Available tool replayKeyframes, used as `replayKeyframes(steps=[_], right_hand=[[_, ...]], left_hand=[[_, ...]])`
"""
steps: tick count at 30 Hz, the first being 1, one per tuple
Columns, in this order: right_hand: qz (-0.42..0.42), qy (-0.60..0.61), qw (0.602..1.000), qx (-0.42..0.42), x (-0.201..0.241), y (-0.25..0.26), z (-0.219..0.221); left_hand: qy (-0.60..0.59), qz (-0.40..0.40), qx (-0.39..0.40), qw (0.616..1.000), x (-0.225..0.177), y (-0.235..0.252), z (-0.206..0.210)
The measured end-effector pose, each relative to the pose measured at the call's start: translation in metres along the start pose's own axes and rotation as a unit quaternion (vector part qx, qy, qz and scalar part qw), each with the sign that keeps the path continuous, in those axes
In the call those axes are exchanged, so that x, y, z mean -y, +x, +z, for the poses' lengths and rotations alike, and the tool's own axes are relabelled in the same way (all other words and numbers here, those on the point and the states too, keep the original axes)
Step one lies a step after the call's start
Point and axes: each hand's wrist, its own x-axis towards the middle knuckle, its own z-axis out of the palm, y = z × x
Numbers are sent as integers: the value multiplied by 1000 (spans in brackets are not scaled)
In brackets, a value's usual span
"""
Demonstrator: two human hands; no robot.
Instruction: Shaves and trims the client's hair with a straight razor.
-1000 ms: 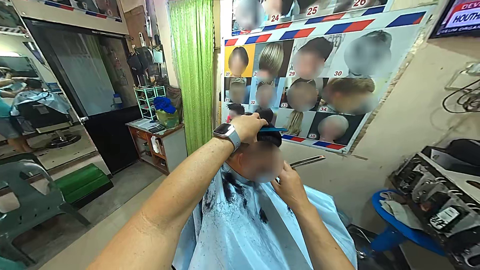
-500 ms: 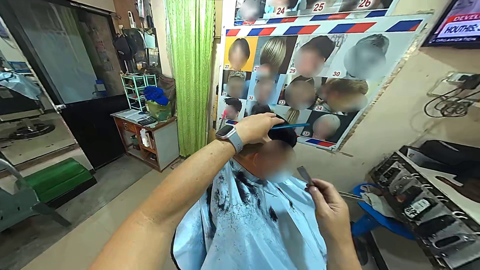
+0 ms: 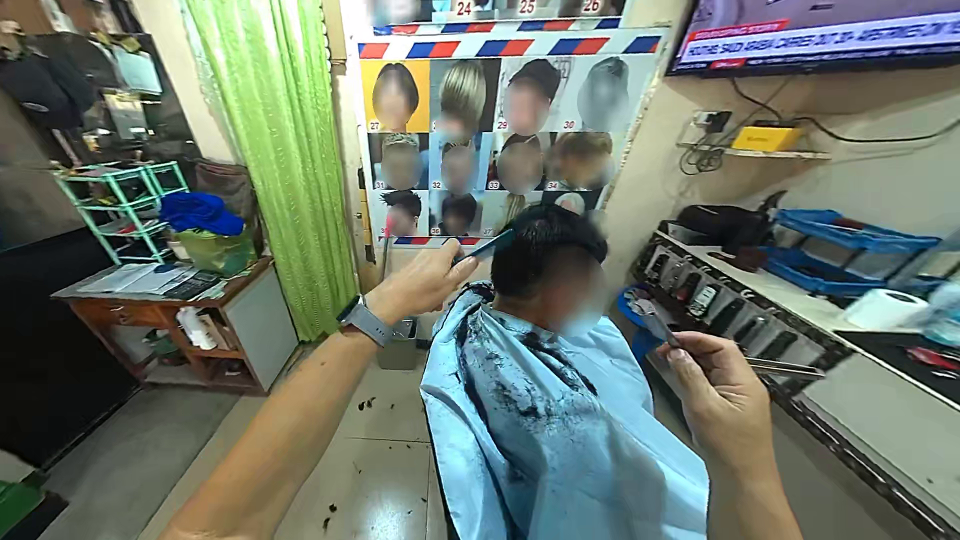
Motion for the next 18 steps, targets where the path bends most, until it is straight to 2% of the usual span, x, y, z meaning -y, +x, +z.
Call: replayKeyframes(steps=[6,9,12,15,16,18], right_hand=[[23,-80,996,-33,28,-22,2],[27,-114,992,-53,29,-24,0],[33,-123,990,-67,23,-20,6],[38,-139,987,-63,22,-8,18],[39,-146,987,-62,22,-5,23],[41,-165,984,-58,25,2,32]], left_hand=[[110,149,-32,982,25,37,44],[120,184,-14,975,50,61,75],[141,186,51,971,68,72,96],[140,202,126,961,76,75,97],[115,218,127,961,75,76,91],[30,256,62,964,69,83,75]])
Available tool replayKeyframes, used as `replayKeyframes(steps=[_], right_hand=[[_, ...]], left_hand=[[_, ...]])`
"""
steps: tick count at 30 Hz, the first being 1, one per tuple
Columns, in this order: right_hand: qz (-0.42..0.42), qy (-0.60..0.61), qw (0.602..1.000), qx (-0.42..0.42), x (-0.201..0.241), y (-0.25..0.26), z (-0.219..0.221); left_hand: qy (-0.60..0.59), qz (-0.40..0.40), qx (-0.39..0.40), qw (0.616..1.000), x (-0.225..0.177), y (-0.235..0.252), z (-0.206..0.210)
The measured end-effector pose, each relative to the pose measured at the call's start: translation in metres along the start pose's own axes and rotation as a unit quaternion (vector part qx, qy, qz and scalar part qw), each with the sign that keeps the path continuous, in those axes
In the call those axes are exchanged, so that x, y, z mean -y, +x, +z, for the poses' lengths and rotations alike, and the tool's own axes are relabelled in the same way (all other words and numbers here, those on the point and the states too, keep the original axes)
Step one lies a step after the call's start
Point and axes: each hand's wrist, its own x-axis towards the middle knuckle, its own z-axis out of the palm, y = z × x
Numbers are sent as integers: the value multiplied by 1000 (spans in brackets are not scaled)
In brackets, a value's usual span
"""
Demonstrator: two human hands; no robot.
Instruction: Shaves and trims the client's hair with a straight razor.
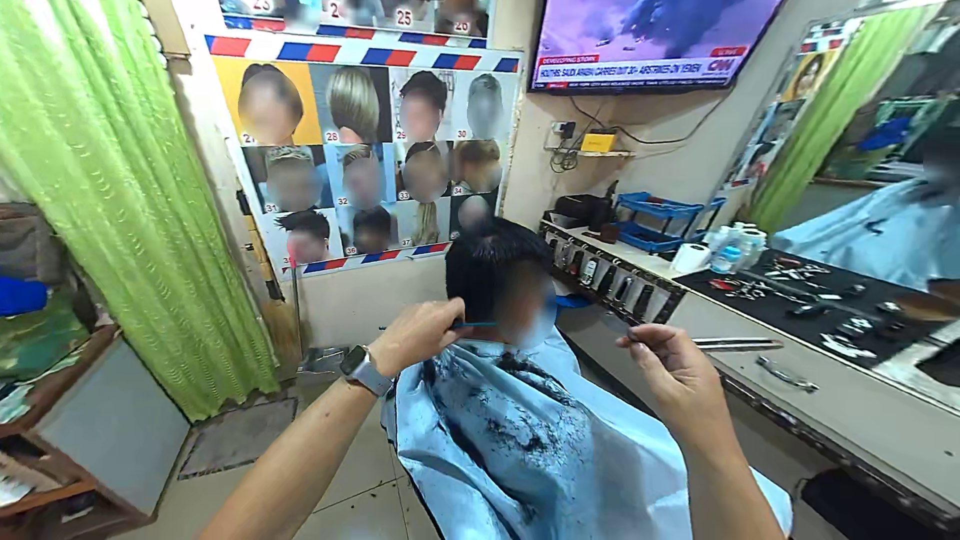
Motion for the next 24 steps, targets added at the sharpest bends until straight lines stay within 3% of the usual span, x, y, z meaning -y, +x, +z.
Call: replayKeyframes(steps=[2,4,11,24], right_hand=[[-8,-26,1000,2,8,8,12],[-16,-71,997,1,18,14,30],[-81,-247,965,41,38,24,79],[-100,-328,936,81,35,29,107]], left_hand=[[-41,35,-110,993,-3,16,-20],[-48,38,-156,986,-7,35,-37],[14,-7,-11,1000,-3,79,-27],[37,-24,-19,999,-7,82,-12]])
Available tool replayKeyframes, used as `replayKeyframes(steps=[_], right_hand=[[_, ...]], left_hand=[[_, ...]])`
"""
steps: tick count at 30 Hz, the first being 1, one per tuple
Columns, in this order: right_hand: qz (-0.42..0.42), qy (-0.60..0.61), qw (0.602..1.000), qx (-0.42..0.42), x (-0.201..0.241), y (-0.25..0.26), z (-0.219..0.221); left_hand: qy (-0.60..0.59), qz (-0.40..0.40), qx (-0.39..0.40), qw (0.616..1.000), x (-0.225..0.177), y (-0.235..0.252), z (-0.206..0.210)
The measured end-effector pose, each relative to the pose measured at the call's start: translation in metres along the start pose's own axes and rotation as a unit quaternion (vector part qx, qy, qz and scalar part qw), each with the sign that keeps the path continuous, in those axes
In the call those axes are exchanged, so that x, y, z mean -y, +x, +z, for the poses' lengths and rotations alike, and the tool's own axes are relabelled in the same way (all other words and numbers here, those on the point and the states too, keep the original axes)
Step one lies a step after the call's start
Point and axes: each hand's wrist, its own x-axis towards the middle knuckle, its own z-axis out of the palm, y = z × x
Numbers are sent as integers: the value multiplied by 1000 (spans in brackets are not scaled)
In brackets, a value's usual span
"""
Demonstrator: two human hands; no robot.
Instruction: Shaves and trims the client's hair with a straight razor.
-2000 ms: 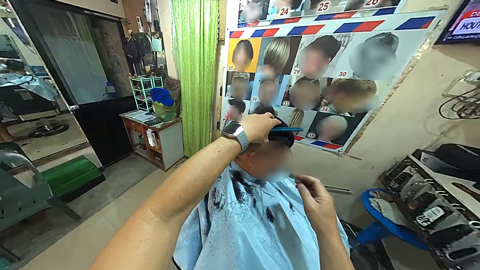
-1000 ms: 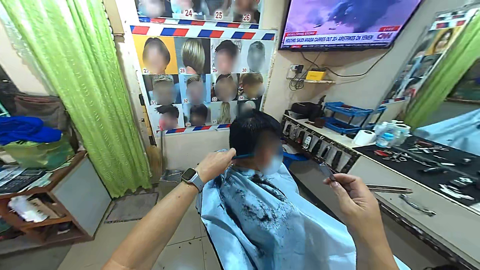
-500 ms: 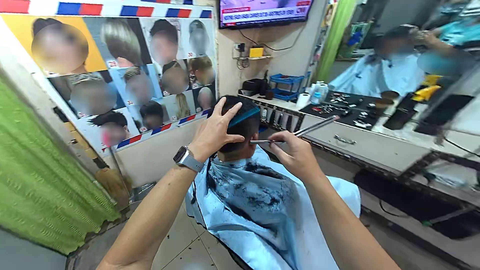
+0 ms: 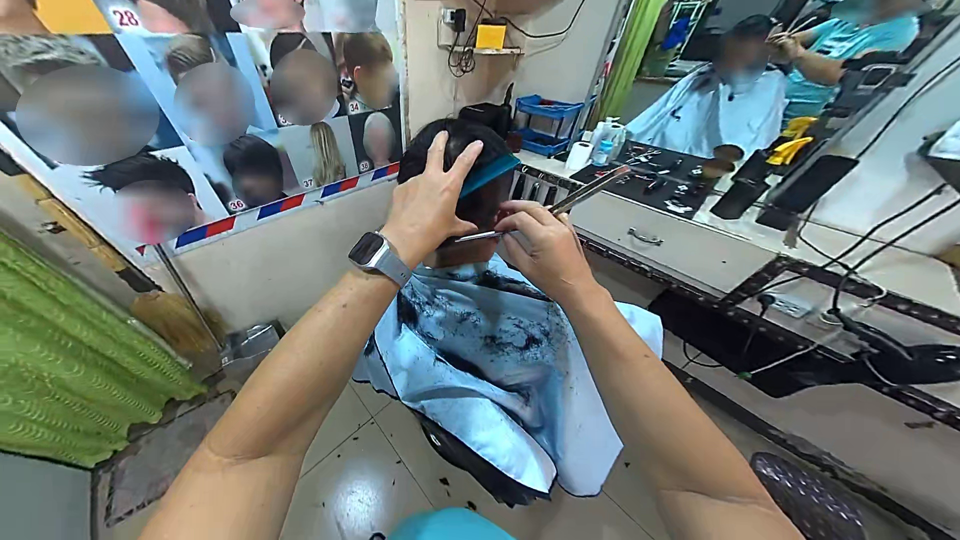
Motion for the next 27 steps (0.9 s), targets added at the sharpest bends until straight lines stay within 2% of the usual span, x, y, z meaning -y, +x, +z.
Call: replayKeyframes(steps=[12,27], right_hand=[[-49,-6,999,5,-25,4,8],[-52,5,999,-10,-36,5,14]], left_hand=[[37,-29,13,999,-10,3,0],[57,-37,23,997,-11,11,2]])
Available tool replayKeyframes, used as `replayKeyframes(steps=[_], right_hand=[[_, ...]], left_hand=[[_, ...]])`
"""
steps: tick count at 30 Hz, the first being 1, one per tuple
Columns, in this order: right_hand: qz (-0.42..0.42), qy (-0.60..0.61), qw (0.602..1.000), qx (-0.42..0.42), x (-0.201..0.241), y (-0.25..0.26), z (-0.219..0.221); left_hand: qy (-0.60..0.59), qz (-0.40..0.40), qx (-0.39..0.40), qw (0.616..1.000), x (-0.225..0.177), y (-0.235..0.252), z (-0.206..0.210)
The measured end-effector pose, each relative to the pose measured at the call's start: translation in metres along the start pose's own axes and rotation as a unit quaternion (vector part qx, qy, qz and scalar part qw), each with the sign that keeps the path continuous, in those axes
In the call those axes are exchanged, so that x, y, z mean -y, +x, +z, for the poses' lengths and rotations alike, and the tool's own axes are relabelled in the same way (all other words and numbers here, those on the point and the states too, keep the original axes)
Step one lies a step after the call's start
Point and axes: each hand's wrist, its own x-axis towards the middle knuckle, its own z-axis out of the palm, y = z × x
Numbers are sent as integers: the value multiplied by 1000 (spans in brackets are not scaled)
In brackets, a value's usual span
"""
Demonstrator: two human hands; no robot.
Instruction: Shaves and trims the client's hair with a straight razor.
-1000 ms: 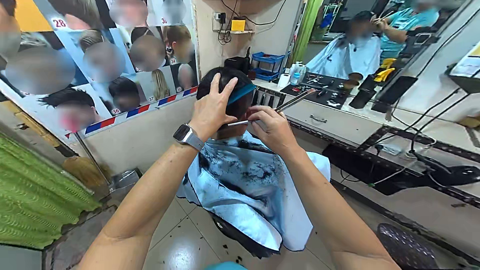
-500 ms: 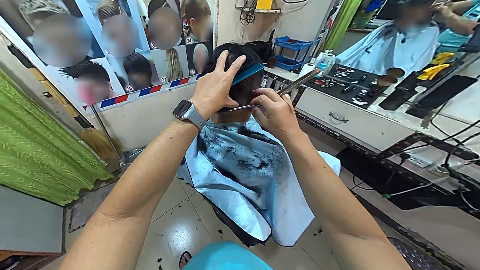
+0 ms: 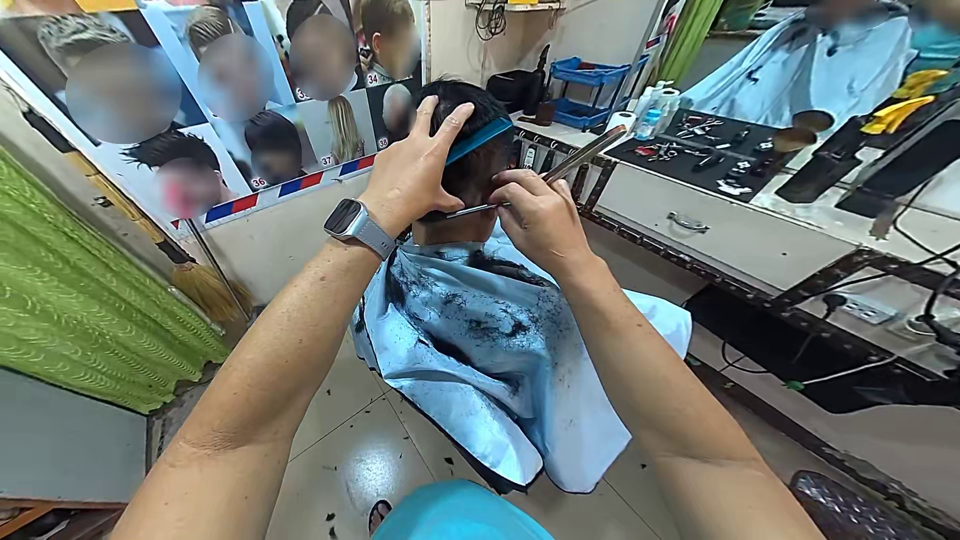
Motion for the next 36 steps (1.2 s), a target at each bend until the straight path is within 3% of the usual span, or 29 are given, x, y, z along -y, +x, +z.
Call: replayKeyframes(steps=[20,27,36], right_hand=[[1,-31,999,5,1,0,3],[13,34,999,-21,6,0,-7],[10,-6,1000,-12,8,-2,4]], left_hand=[[-3,6,-10,1000,0,1,-1],[5,15,14,1000,3,1,-6],[6,8,29,1000,1,0,-8]])
